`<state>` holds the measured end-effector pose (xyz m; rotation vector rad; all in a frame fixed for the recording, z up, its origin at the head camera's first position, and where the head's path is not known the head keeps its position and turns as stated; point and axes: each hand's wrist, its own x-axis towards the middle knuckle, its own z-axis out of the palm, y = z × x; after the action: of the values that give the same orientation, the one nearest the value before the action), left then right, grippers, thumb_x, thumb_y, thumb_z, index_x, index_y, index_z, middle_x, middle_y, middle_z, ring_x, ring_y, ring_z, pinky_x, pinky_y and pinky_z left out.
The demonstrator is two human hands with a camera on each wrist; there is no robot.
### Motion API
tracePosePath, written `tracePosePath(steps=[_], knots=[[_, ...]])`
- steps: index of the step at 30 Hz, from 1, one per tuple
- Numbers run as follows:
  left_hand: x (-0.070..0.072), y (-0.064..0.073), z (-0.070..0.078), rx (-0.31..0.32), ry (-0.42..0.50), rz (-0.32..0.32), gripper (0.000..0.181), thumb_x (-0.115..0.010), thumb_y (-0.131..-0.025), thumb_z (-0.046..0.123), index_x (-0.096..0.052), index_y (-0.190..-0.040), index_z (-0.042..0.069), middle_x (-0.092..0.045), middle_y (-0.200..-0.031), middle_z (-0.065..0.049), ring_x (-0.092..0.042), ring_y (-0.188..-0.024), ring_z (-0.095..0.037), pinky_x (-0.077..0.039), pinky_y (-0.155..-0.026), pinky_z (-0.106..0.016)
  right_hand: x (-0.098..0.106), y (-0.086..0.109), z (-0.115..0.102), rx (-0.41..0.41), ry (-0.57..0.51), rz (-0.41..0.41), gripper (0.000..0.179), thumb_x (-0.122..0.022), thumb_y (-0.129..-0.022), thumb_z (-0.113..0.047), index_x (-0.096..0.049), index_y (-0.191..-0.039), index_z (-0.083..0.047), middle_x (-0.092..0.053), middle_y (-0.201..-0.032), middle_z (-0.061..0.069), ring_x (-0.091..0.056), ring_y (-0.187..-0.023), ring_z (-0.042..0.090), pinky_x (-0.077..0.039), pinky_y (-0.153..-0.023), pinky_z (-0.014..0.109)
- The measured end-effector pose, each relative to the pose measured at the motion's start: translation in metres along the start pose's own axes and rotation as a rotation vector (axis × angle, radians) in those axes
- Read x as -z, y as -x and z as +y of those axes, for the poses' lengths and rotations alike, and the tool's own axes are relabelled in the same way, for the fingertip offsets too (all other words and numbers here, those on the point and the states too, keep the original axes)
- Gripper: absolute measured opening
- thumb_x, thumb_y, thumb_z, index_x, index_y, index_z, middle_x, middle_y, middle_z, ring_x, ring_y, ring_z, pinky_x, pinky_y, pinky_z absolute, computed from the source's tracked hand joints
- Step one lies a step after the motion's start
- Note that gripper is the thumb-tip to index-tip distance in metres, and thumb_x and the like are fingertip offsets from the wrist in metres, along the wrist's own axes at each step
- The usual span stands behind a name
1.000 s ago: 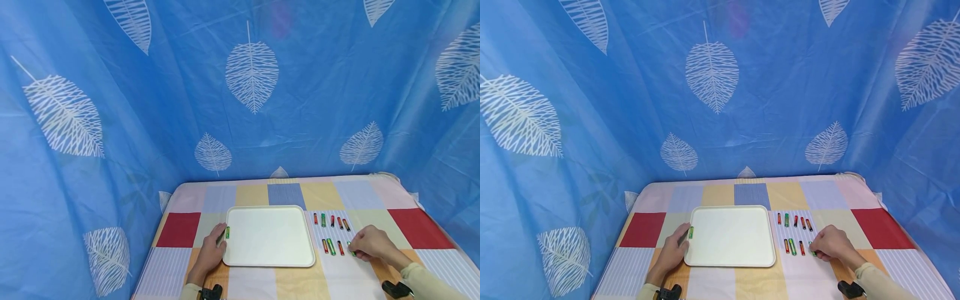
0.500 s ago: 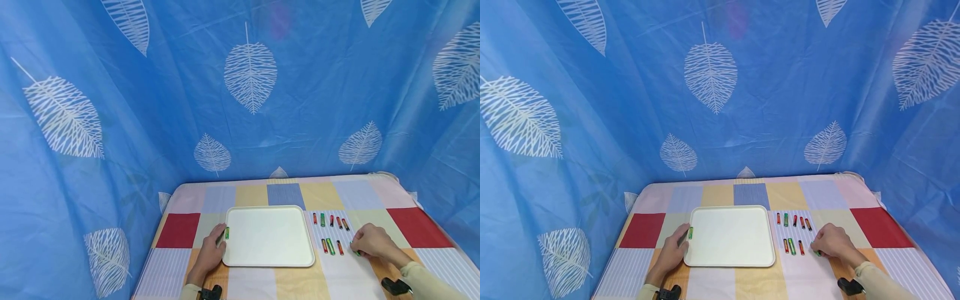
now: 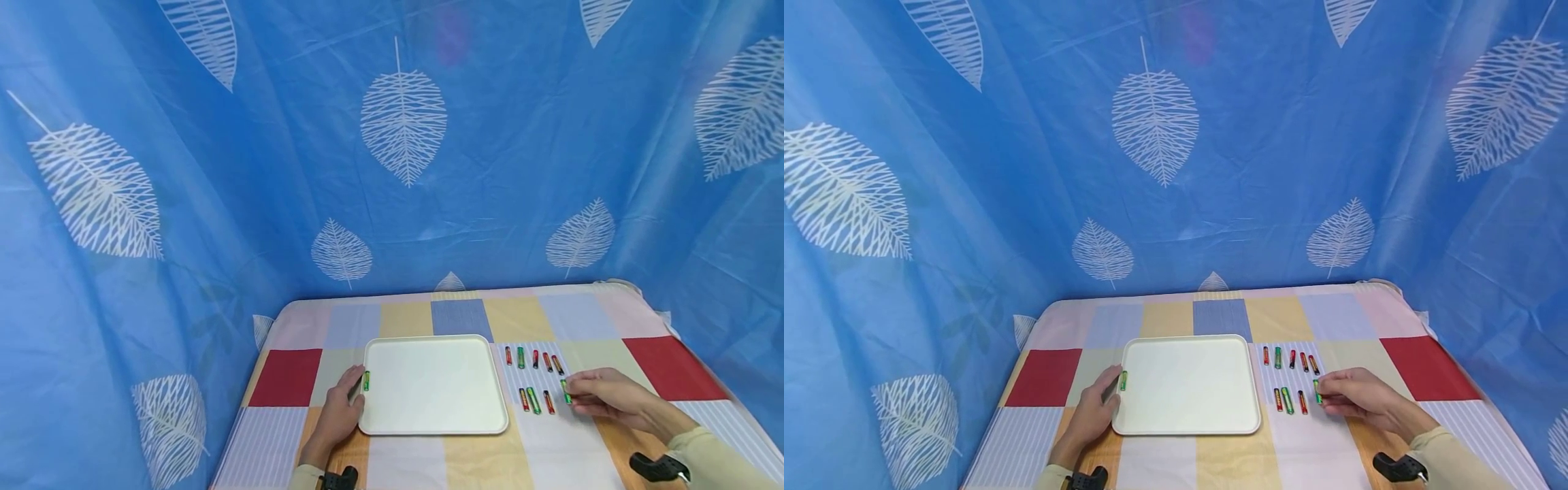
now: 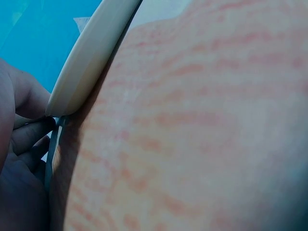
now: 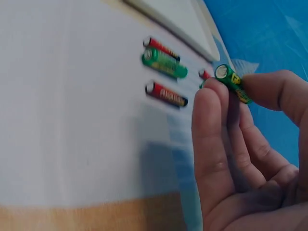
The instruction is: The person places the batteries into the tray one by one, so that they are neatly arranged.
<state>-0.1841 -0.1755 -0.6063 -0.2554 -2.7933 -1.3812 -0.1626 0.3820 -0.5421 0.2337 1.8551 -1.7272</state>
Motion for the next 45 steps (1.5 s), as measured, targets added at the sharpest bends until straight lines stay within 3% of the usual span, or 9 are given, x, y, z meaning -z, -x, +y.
tracePosePath(steps=[4, 8, 18, 26, 45], knots=[[0.001, -0.001, 0.0, -0.005, 0.004, 0.002, 0.058, -0.063, -0.103, -0.001, -0.054, -0.16, 0.001, -0.048, -0.167, -0.026, -0.04, -0.159, -0.049, -0.034, -0.128, -0.067, -0.01, -0.001, -0.007, -0.003, -0.061, -0.045, 0.042, -0.067, -0.109, -0.02, -0.064, -0.138, 0.01, -0.08, -0.113, 0.01, -0.081, -0.095, 0.016, -0.068, -0.09, 0.032], [0.001, -0.001, -0.001, -0.01, 0.007, 0.004, 0.058, -0.063, -0.103, -0.001, -0.054, -0.16, 0.001, -0.049, -0.167, -0.026, -0.04, -0.159, -0.049, -0.033, -0.128, -0.068, -0.024, -0.007, -0.014, 0.019, -0.093, -0.083, 0.036, -0.067, -0.109, -0.018, -0.067, -0.134, 0.007, -0.081, -0.112, 0.01, -0.081, -0.094, 0.015, -0.068, -0.09, 0.032], [-0.001, 0.0, -0.001, -0.011, 0.003, 0.008, 0.058, -0.063, -0.102, -0.003, -0.055, -0.159, 0.0, -0.05, -0.166, -0.026, -0.04, -0.159, -0.049, -0.033, -0.128, -0.068, -0.063, -0.034, -0.028, 0.034, -0.055, -0.094, 0.025, -0.07, -0.104, -0.014, -0.071, -0.122, 0.003, -0.08, -0.097, 0.006, -0.08, -0.087, 0.013, -0.068, -0.087, 0.031], [0.0, 0.0, 0.0, -0.008, 0.005, 0.003, 0.058, -0.064, -0.103, -0.002, -0.054, -0.16, 0.001, -0.049, -0.167, -0.026, -0.041, -0.159, -0.049, -0.034, -0.128, -0.067, -0.094, -0.054, -0.042, 0.071, -0.027, -0.086, 0.044, -0.074, -0.103, -0.016, -0.064, -0.135, 0.012, -0.08, -0.101, 0.008, -0.08, -0.088, 0.014, -0.069, -0.087, 0.033], [-0.001, 0.0, -0.002, -0.01, 0.019, -0.004, 0.057, -0.063, -0.103, -0.003, -0.053, -0.16, -0.001, -0.046, -0.168, -0.027, -0.04, -0.159, -0.049, -0.033, -0.128, -0.066, -0.162, -0.1, -0.064, 0.096, -0.035, -0.175, 0.034, -0.074, -0.101, -0.008, -0.068, -0.127, 0.014, -0.08, -0.093, 0.009, -0.08, -0.084, 0.014, -0.069, -0.079, 0.029]])
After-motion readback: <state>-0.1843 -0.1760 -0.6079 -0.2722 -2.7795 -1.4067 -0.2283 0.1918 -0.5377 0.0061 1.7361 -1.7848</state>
